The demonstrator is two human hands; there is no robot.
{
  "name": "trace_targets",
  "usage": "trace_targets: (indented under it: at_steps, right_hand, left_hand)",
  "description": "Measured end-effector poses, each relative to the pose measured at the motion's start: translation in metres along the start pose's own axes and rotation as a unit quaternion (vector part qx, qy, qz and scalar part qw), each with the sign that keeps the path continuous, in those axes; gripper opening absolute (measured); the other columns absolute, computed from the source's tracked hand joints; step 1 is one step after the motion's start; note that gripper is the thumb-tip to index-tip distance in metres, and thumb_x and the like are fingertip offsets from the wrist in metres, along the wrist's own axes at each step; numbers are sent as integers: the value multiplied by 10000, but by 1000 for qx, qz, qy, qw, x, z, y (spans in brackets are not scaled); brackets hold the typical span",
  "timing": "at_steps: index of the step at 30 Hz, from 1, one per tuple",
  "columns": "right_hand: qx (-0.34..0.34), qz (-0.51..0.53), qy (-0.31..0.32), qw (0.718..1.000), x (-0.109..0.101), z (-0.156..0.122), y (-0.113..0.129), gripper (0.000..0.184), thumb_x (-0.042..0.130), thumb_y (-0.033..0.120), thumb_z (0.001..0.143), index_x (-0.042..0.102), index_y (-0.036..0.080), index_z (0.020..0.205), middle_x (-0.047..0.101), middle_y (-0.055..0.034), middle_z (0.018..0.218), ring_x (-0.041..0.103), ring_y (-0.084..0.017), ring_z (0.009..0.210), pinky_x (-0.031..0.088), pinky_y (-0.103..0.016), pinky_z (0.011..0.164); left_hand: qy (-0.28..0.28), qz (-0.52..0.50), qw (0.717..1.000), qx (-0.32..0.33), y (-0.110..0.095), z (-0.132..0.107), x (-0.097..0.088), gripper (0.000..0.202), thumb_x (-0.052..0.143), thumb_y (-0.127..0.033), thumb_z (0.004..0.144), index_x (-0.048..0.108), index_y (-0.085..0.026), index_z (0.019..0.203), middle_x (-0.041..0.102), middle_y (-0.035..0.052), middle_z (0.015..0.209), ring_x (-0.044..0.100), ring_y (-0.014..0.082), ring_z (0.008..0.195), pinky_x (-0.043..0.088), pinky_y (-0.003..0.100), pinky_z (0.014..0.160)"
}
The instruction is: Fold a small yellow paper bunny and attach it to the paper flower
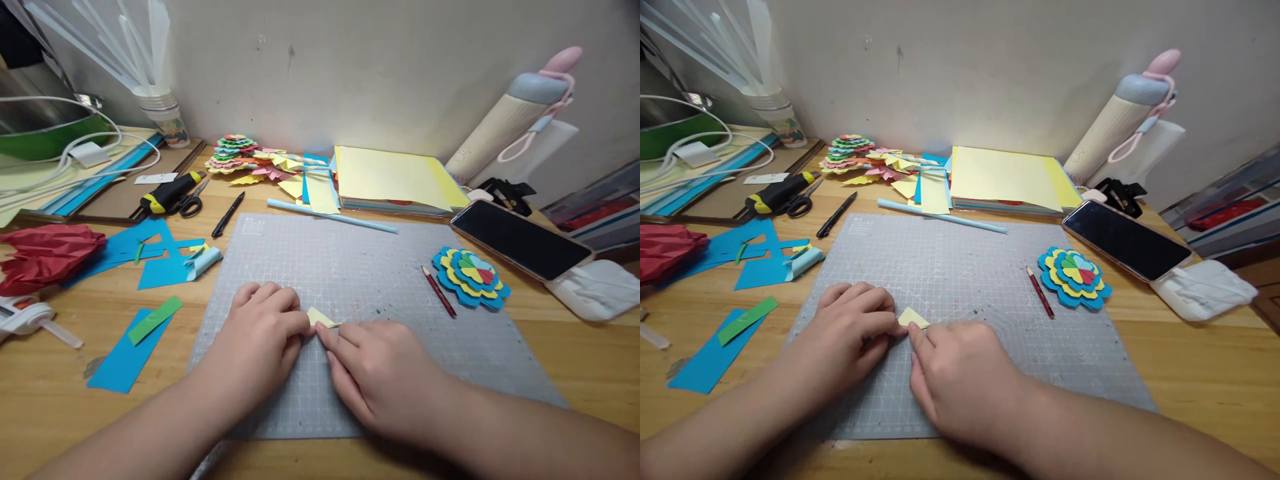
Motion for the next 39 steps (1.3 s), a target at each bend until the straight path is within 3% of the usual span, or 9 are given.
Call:
trace_targets:
  at_steps: [4, 9, 12, 16, 20, 27, 34, 39]
  right_hand:
    - [31, -27, 30, 999, 4, 2, -3, 415, 395, 229, 906, 665, 115, 1200, 721, -77, 782, 652, -233, 622, 358, -351, 536]
    - [108, -73, 54, 990, -7, 0, -23, 352, 405, 204, 871, 754, 170, 896, 711, -65, 644, 633, -219, 516, 240, -345, 471]
    - [124, -65, 30, 990, -14, -2, -29, 347, 404, 205, 867, 742, 187, 787, 704, -54, 627, 629, -205, 509, 230, -339, 479]
    - [76, -7, -37, 996, -19, -3, -19, 370, 379, 220, 898, 724, 177, 1023, 703, -40, 689, 648, -200, 582, 317, -327, 527]
    - [44, 8, 7, 999, -3, 0, -9, 400, 388, 212, 892, 692, 125, 1137, 708, -59, 719, 642, -209, 580, 343, -332, 539]
    - [58, 39, 46, 997, 1, 4, -15, 363, 383, 214, 886, 719, 145, 1004, 699, -53, 711, 641, -199, 593, 345, -323, 553]
    - [64, 39, 56, 996, 0, 4, -14, 362, 381, 229, 883, 720, 147, 980, 697, -56, 711, 644, -210, 611, 322, -325, 550]
    - [77, 35, 68, 994, 0, 4, -17, 364, 389, 243, 879, 721, 170, 1007, 705, -54, 721, 650, -218, 626, 286, -326, 541]
  left_hand:
    - [-4, -3, 1000, 0, 0, 0, 0, 215, 521, -143, 844, 695, -260, 797, 609, 3, 868, 516, 211, 872, 319, 411, 815]
    - [3, -9, 1000, -6, -1, -1, 1, 217, 525, -132, 826, 691, -272, 811, 603, 1, 873, 510, 217, 883, 325, 415, 817]
    - [4, -8, 1000, -8, -2, -1, 1, 218, 522, -124, 815, 686, -268, 806, 597, 1, 875, 509, 219, 887, 327, 417, 819]
    - [6, -9, 1000, -6, -2, -1, 0, 218, 516, -122, 809, 680, -264, 807, 588, 0, 865, 507, 217, 880, 327, 414, 814]
    - [3, -23, 1000, -16, -1, 0, 0, 213, 512, -121, 802, 678, -253, 795, 593, 3, 863, 517, 215, 884, 329, 415, 821]
    - [-18, -51, 999, 0, -10, -3, -2, 206, 497, -158, 853, 676, -250, 896, 601, 1, 836, 538, 195, 862, 341, 406, 835]
    - [-38, 73, 997, 12, -23, -9, -2, 261, 448, -224, 920, 672, -221, 786, 588, 36, 815, 519, 234, 802, 345, 404, 750]
    - [-48, 123, 991, 26, -25, -13, -7, 239, 465, -188, 909, 674, -244, 809, 588, 29, 763, 521, 249, 754, 328, 393, 690]
Point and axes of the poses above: each hand's wrist, its own z-axis towards the middle knuckle, its own x-axis out of the palm, y = z × x, the point moved 9 cm from there along z, towards the middle knuckle
